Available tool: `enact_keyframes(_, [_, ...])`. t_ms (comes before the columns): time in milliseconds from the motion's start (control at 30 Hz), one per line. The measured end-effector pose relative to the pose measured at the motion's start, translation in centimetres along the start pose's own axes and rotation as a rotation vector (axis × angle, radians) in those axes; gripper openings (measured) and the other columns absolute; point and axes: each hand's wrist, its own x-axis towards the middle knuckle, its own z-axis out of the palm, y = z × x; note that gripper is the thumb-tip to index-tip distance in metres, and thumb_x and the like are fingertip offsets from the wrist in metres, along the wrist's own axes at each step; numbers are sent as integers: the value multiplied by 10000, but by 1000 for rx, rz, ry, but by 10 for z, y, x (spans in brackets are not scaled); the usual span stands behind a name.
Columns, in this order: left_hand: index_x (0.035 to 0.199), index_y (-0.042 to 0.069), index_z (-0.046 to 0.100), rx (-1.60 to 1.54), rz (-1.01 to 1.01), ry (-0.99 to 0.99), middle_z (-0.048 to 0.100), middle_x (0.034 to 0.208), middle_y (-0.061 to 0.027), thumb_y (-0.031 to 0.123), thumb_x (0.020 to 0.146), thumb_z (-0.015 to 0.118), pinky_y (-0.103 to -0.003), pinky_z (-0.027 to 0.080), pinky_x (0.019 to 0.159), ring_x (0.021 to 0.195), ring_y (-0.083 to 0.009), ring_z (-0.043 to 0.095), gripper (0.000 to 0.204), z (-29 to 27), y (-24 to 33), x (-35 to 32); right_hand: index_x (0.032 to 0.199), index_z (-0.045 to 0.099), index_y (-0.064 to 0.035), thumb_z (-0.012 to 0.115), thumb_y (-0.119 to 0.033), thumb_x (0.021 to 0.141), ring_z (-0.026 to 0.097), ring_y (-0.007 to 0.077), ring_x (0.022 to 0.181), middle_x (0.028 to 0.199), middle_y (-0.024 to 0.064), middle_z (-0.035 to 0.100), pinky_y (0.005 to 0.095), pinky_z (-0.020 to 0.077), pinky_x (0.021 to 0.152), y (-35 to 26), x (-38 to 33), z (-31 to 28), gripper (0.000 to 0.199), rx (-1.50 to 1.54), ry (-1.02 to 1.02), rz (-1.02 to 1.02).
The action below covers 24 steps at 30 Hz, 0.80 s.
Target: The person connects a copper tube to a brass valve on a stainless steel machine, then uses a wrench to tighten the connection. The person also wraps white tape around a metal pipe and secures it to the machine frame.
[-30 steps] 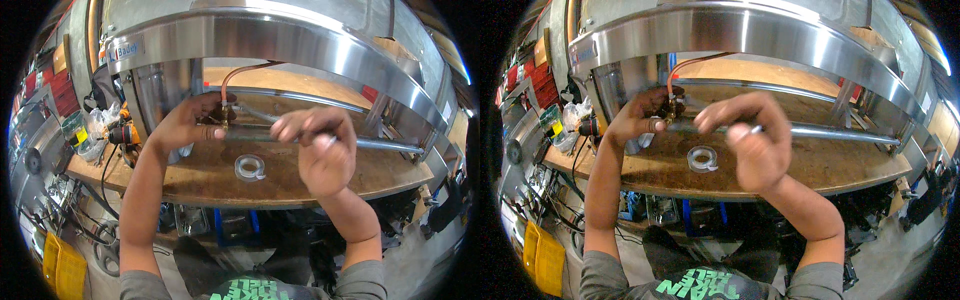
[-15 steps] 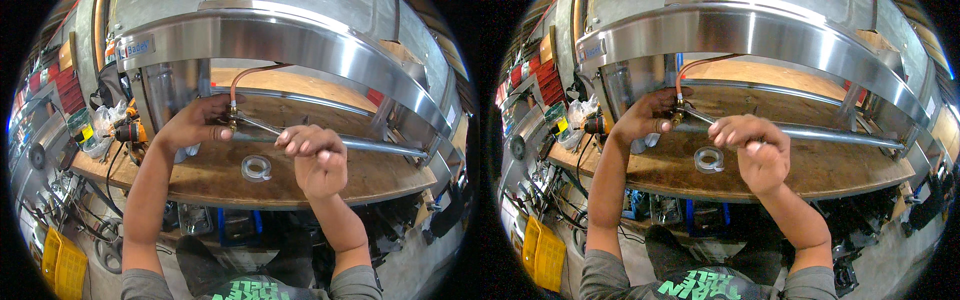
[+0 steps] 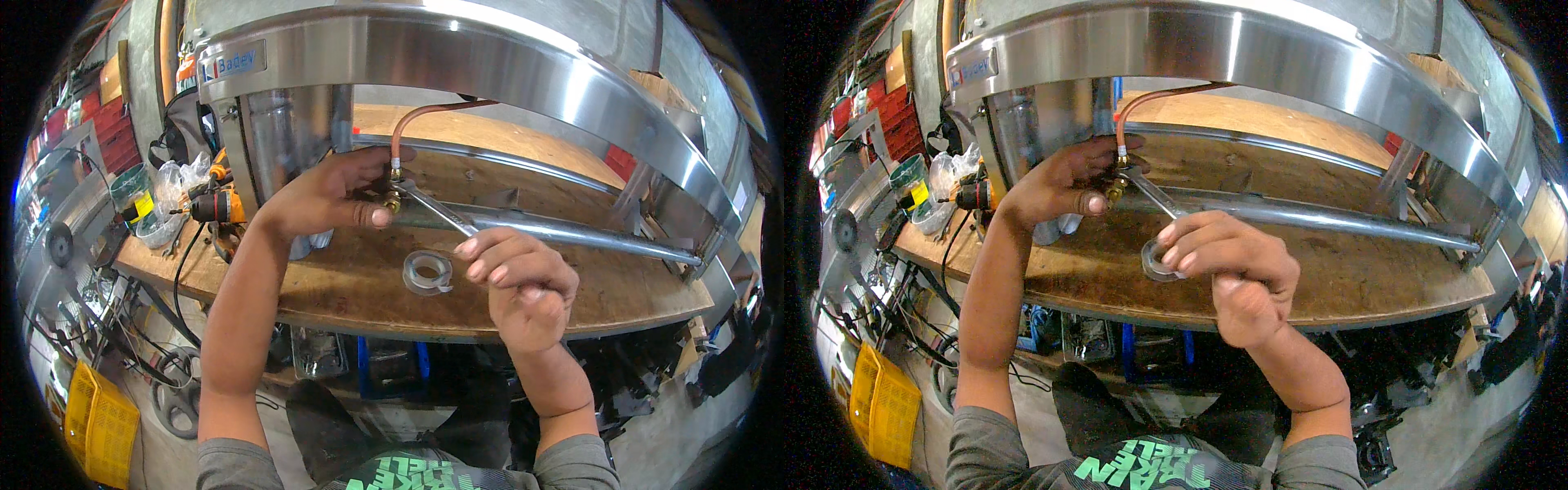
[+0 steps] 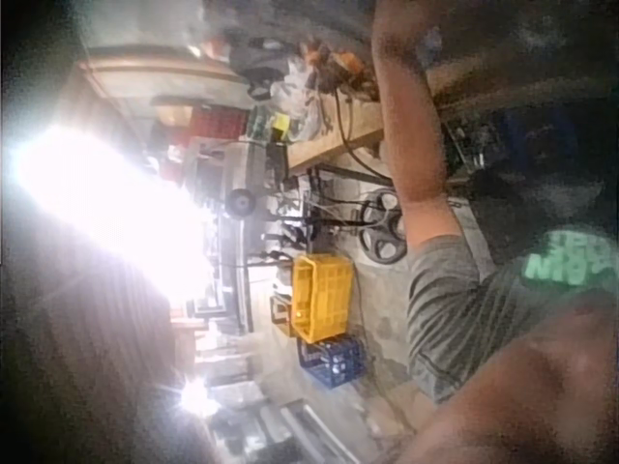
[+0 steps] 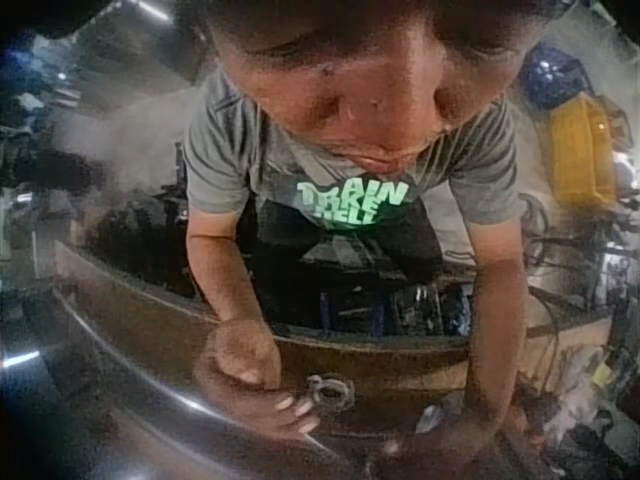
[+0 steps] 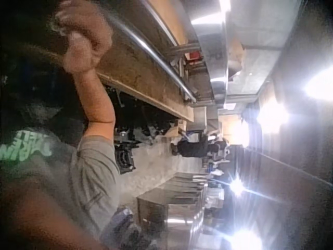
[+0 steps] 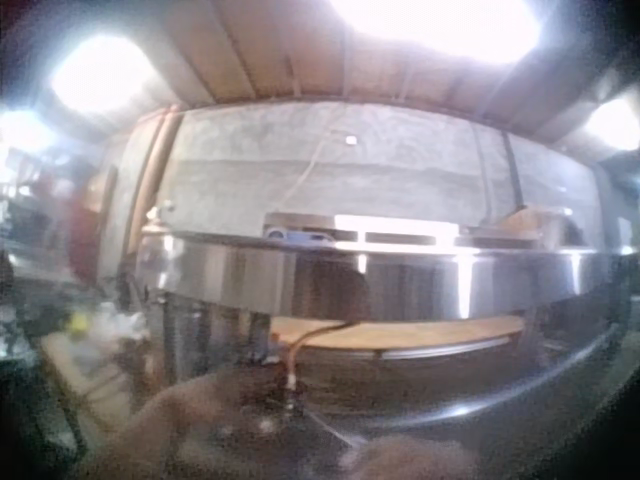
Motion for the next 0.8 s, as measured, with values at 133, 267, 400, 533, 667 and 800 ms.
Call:
enact_keyframes(133, [1434, -26, 360, 32, -33, 19, 533, 1355, -156, 209, 787, 797, -359, 347, 1083, 1261, -216, 484, 815, 0, 2, 0, 811, 651, 53, 496, -169, 774, 640, 355, 877, 811, 214, 668, 458, 512, 825, -2, 1, -6, 273, 109, 83, 7])
enact_keyframes(267, [1433, -27, 365, 44, -27, 16, 543, 1342, -163, 203, 787, 797, -359, 351, 1080, 1255, -218, 491, 810, 1, 4, 0, 810, 657, 55, 504, -178, 766, 637, 358, 879, 811, 215, 668, 459, 510, 832, -3, 0, -7, 282, 76, 35, -10])
enact_keyframes(400, [1464, -28, 316, 11, -92, 32, 480, 1417, -129, 382, 684, 860, -353, 298, 1117, 1301, -212, 451, 1035, 3, 4, 2, 809, 661, 59, 516, -179, 773, 639, 358, 882, 817, 209, 672, 455, 515, 834, -2, 1, -1, 281, 40, -19, -11])
enact_keyframes(533, [1456, -28, 329, 25, -68, 36, 508, 1383, -135, 320, 725, 835, -356, 314, 1105, 1281, -212, 465, 955, 3, 4, 3, 841, 665, 50, 518, -140, 779, 644, 356, 902, 838, 198, 678, 445, 519, 838, -9, 5, 6, 248, -76, -129, -30])
enact_keyframes(667, [1452, -22, 339, 25, -62, 28, 527, 1363, -139, 306, 748, 821, -371, 320, 1102, 1277, -227, 475, 914, 3, 4, 1, 856, 676, 32, 508, -138, 776, 652, 352, 944, 845, 178, 690, 438, 515, 856, -15, 5, 18, 252, -243, -228, -35])
enact_keyframes(800, [1459, -13, 330, 26, -78, 21, 528, 1365, -143, 356, 735, 827, -385, 310, 1112, 1285, -243, 478, 953, 2, 3, 1, 905, 691, 33, 510, -126, 768, 658, 359, 967, 888, 180, 696, 438, 520, 870, -15, 9, 23, 276, -240, -249, -26])
